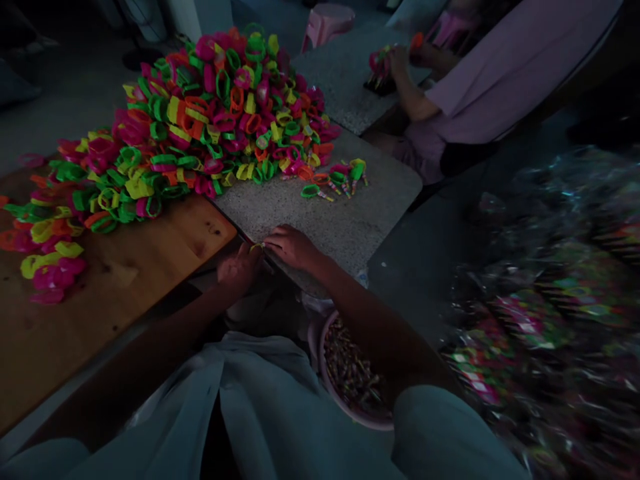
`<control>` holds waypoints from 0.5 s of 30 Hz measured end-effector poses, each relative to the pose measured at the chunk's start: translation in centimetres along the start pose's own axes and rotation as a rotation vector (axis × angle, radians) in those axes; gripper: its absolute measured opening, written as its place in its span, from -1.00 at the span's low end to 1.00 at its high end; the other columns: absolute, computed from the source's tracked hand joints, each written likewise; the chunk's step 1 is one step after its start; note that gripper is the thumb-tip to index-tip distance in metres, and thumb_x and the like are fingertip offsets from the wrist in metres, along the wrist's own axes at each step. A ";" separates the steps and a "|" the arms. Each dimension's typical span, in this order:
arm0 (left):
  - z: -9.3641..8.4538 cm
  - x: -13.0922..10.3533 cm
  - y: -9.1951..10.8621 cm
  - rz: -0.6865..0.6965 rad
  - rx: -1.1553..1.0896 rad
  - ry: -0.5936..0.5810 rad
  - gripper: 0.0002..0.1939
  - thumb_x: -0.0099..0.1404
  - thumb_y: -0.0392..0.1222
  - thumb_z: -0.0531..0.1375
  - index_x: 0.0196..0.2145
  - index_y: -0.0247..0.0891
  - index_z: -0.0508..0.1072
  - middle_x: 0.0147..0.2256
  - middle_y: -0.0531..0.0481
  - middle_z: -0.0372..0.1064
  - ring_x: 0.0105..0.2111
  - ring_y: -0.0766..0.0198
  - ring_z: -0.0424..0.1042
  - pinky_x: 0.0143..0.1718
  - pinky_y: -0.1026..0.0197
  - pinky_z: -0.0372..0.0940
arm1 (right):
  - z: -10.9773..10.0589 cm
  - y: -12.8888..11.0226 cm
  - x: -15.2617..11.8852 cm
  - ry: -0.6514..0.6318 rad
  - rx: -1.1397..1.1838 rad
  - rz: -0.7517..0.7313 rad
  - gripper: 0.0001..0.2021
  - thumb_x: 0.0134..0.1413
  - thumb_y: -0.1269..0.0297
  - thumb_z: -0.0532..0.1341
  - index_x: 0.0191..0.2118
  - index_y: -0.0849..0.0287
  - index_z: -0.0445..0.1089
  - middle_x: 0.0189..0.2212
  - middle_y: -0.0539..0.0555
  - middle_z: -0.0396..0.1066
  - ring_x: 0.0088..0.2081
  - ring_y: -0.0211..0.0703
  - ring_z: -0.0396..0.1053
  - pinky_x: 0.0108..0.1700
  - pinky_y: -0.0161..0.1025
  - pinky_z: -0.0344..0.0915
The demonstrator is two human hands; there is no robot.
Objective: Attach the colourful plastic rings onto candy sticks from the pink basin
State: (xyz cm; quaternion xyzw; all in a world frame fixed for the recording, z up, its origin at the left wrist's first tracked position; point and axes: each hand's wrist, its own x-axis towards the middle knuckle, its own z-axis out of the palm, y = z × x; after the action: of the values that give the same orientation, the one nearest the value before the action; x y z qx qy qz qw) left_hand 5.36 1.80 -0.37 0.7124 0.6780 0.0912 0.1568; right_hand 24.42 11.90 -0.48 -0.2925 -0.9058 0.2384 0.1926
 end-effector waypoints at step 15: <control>-1.6 -0.2 0.7 0.033 0.022 -0.045 -0.68 0.55 -0.21 0.00 0.06 -0.17 0.51 -0.01 -0.25 0.40 -0.15 0.05 0.46 -0.27 0.13 0.22 | -1.0 -0.1 0.8 -0.140 -0.144 -0.097 -0.68 0.49 0.22 0.09 -0.02 0.06 0.63 -0.16 0.15 0.54 -0.08 0.03 0.36 0.02 -0.08 0.26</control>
State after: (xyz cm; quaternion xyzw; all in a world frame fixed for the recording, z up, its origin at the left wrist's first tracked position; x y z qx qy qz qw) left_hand 5.49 1.78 1.36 0.7269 0.6635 0.0700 0.1626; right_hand 24.26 12.67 0.52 -0.2438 -0.9450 0.1829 0.1185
